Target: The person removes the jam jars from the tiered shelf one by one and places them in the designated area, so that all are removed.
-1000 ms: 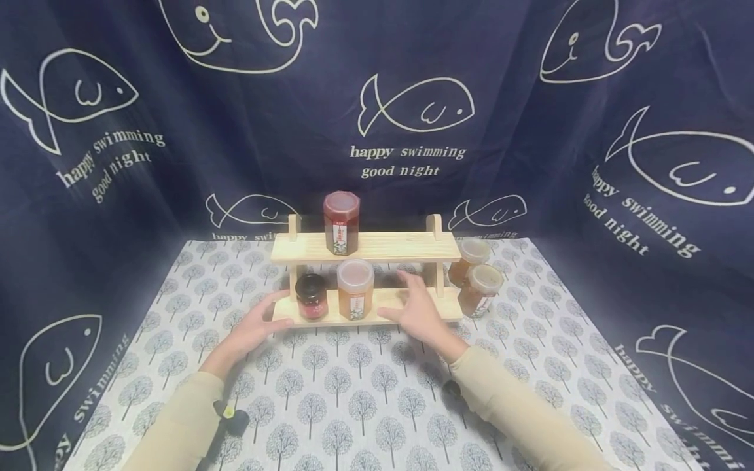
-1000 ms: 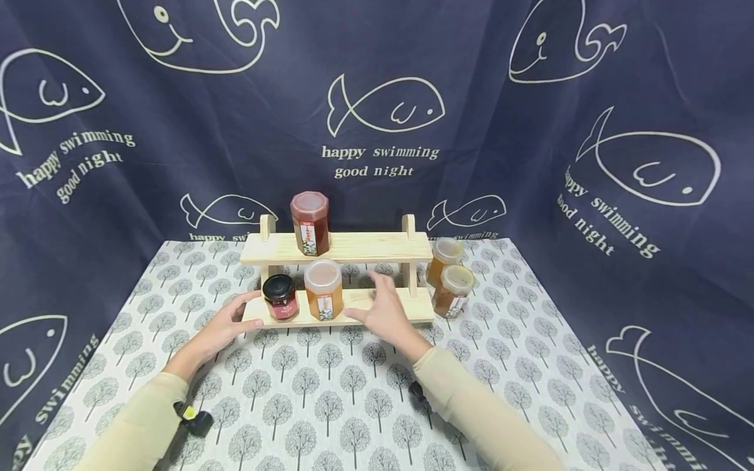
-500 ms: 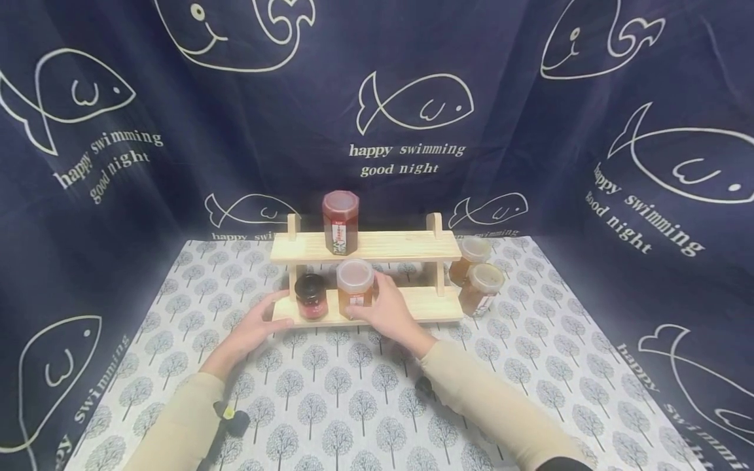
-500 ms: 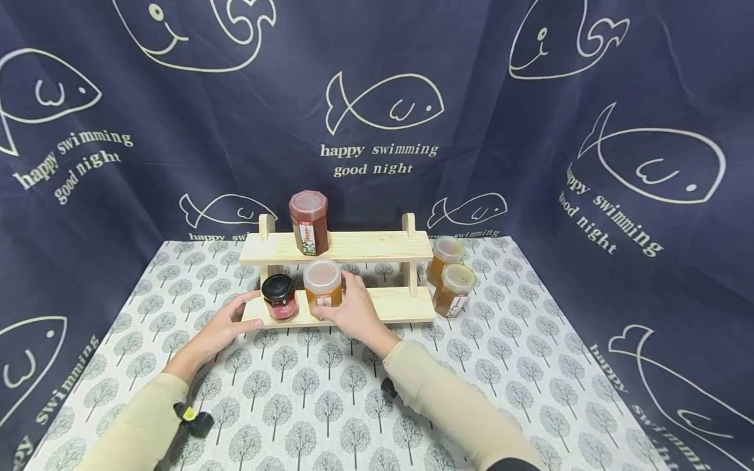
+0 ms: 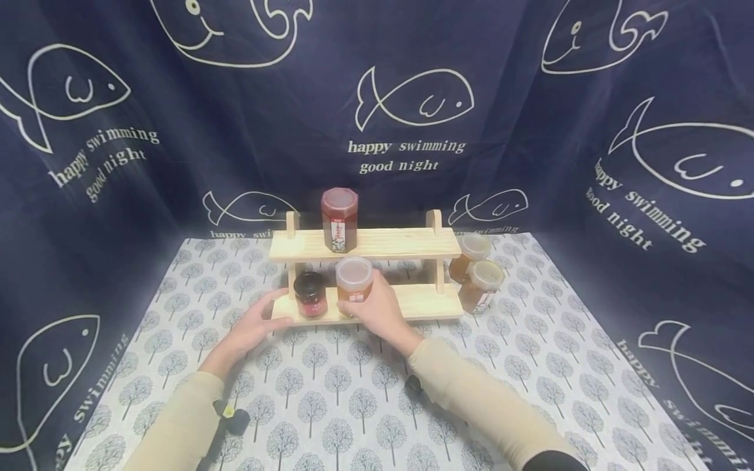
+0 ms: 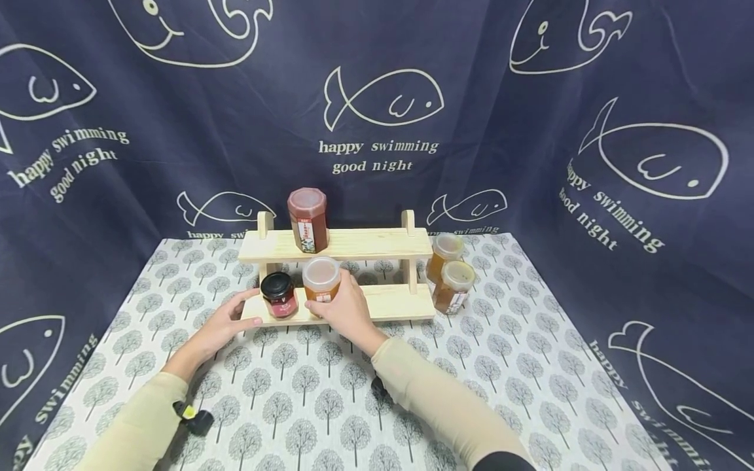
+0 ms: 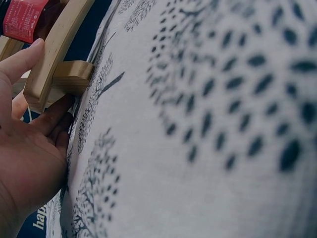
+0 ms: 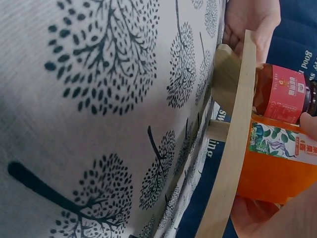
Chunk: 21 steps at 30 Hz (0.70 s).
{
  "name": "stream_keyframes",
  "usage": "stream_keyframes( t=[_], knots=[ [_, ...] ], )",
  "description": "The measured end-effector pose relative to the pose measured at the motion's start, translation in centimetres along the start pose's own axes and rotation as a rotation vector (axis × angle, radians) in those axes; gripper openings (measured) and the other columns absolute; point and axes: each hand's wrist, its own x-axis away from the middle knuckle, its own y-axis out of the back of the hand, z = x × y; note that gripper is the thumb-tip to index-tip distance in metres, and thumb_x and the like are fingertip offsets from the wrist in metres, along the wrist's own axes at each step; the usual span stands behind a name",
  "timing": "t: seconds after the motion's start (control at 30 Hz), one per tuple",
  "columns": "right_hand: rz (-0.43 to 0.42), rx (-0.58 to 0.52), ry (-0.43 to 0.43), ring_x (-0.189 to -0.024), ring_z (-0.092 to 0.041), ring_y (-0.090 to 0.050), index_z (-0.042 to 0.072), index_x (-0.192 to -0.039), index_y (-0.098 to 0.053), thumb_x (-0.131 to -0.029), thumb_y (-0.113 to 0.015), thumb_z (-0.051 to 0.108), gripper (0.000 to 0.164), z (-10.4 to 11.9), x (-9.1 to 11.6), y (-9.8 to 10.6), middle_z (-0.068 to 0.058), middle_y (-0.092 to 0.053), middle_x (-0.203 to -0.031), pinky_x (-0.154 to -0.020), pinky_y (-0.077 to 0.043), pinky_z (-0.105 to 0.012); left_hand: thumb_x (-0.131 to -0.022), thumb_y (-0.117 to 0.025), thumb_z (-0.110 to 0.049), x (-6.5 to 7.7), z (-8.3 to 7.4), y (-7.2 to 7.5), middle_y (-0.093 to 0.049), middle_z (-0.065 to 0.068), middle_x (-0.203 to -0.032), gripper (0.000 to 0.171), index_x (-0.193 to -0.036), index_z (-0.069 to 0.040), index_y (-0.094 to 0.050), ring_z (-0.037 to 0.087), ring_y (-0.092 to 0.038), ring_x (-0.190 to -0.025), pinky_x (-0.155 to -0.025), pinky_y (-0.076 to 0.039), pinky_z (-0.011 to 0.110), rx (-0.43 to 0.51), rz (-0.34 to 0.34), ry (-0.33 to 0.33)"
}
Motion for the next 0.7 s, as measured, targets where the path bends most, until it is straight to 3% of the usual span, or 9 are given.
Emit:
stream_keyframes(
  t=[0.5,0.7],
  knots=[
    [-0.016,0.036,-0.002,-0.1,-0.019,-0.064,0.009,-0.13,-0.052,-0.072,-0.089,0.032,0.073,-0.15,-0.07,-0.17,-0.003,-0.065,-0.115,-0.085,-0.056,-0.037,-0.089,-0.075,-0.028,-0.08,0.06,0.13,-0.034,0.013,-0.159,0.08,-0.157,-0.019,-0.033,0.039,-0.039,-0.139,-0.117,-0.022,0.064,-0.006,0.018,0.0],
    [-0.025,0.053,-0.015,-0.099,-0.019,-0.065,0.01,-0.13,-0.052,-0.071,-0.089,0.032,0.073,-0.22,-0.07,-0.37,-0.002,-0.065,-0.115,-0.085,-0.056,-0.037,-0.09,-0.075,-0.03,0.15,-0.05,0.22,-0.032,0.012,-0.16,0.079,-0.157,-0.022,-0.034,0.04,-0.033,-0.143,-0.116,-0.014,0.069,-0.028,0.019,0.005]
  ],
)
